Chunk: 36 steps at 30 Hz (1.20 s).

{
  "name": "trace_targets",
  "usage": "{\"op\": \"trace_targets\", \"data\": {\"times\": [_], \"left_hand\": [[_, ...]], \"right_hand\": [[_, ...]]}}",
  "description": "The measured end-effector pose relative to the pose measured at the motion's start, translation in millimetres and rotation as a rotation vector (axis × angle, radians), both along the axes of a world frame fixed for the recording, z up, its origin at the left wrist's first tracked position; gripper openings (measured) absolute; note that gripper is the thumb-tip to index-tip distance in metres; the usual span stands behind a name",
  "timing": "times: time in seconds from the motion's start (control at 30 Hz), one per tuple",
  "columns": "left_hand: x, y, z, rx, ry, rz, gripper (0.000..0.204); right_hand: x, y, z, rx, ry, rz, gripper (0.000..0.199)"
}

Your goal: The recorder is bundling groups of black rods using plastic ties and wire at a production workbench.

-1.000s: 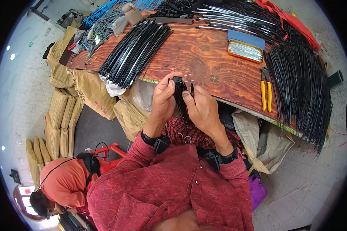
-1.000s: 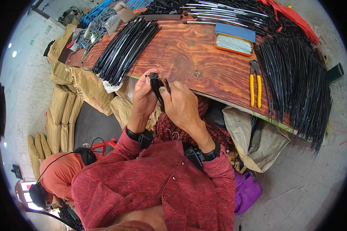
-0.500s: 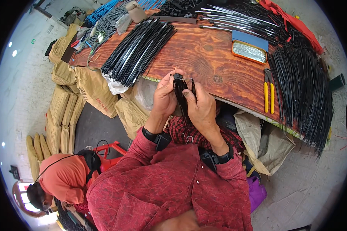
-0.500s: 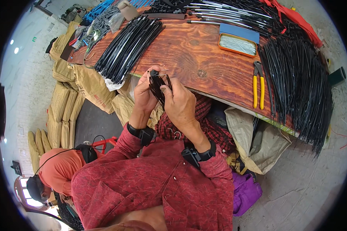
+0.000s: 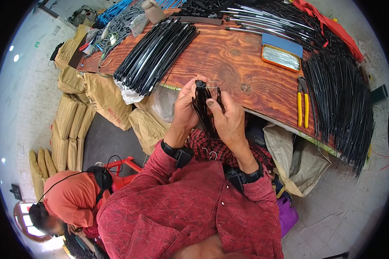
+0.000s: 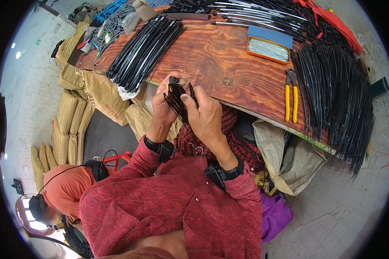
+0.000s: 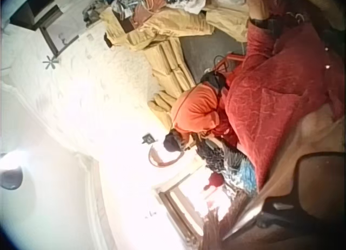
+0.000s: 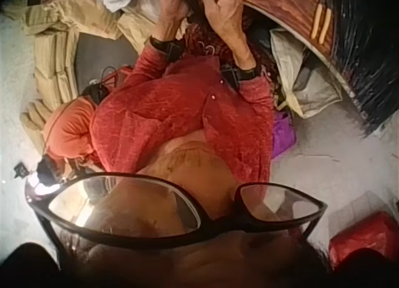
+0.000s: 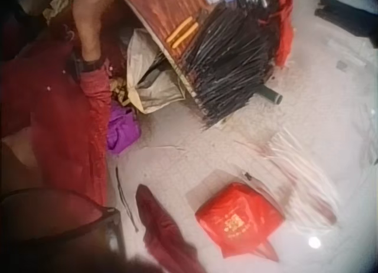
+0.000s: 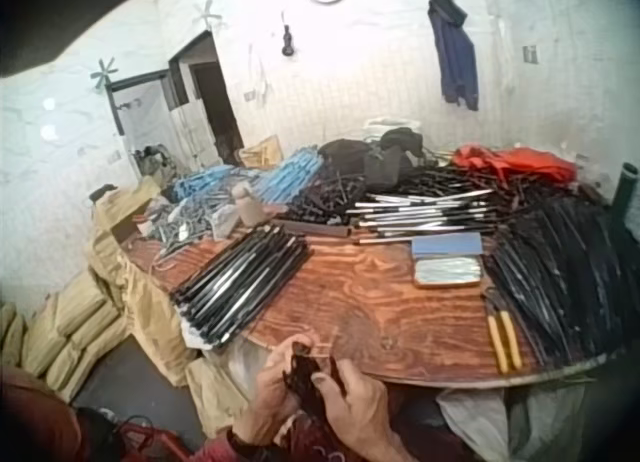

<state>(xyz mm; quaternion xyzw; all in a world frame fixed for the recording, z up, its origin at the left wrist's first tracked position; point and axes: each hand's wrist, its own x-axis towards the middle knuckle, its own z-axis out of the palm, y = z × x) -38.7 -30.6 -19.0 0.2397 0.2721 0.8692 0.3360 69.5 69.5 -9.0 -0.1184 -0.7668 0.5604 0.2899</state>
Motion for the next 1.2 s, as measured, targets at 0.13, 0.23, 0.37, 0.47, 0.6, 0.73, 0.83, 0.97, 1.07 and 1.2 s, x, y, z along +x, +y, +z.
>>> {"op": "trace_targets", "data": {"times": [0.13,0.23,0.37,0.47,0.6,0.73,0.83,0.97,1.07,1.2], "left_hand": [[4,1,0,-0.014,0.045,0.053,0.033],[4,1,-1,-0.014,0.046,0.076,0.034],[-6,-4,-7,-0.021,0.06,-0.01,0.037],[-8,-4,-2,-0.006,0.075,-0.091,0.04],[-6,-1,-2,0.035,0.087,-0.103,0.039],[-8,1,-4,0.045,0.055,-0.141,0.039],[-5,2,0,0.018,0.035,-0.12,0.039],[-6,6,-3,0.088,0.039,-0.147,0.038],[-7,4,-7,0.096,0.048,-0.153,0.037],[-1,5,-13,-0.056,0.087,0.078,0.032]], "right_hand": [[0,1,3,0.014,0.001,-0.034,0.023],[-2,2,4,-0.021,-0.021,-0.02,0.023],[2,6,8,-0.073,-0.046,0.064,0.02],[2,8,9,-0.235,-0.038,0.143,0.017],[-1,11,5,-0.322,0.004,0.189,0.018],[7,11,10,-0.127,-0.107,0.119,0.016],[11,8,20,0.105,-0.062,0.005,0.018],[11,11,24,0.141,-0.015,-0.007,0.018],[13,15,24,0.156,-0.035,0.029,0.017],[7,18,20,0.13,-0.054,0.051,0.017]]}}
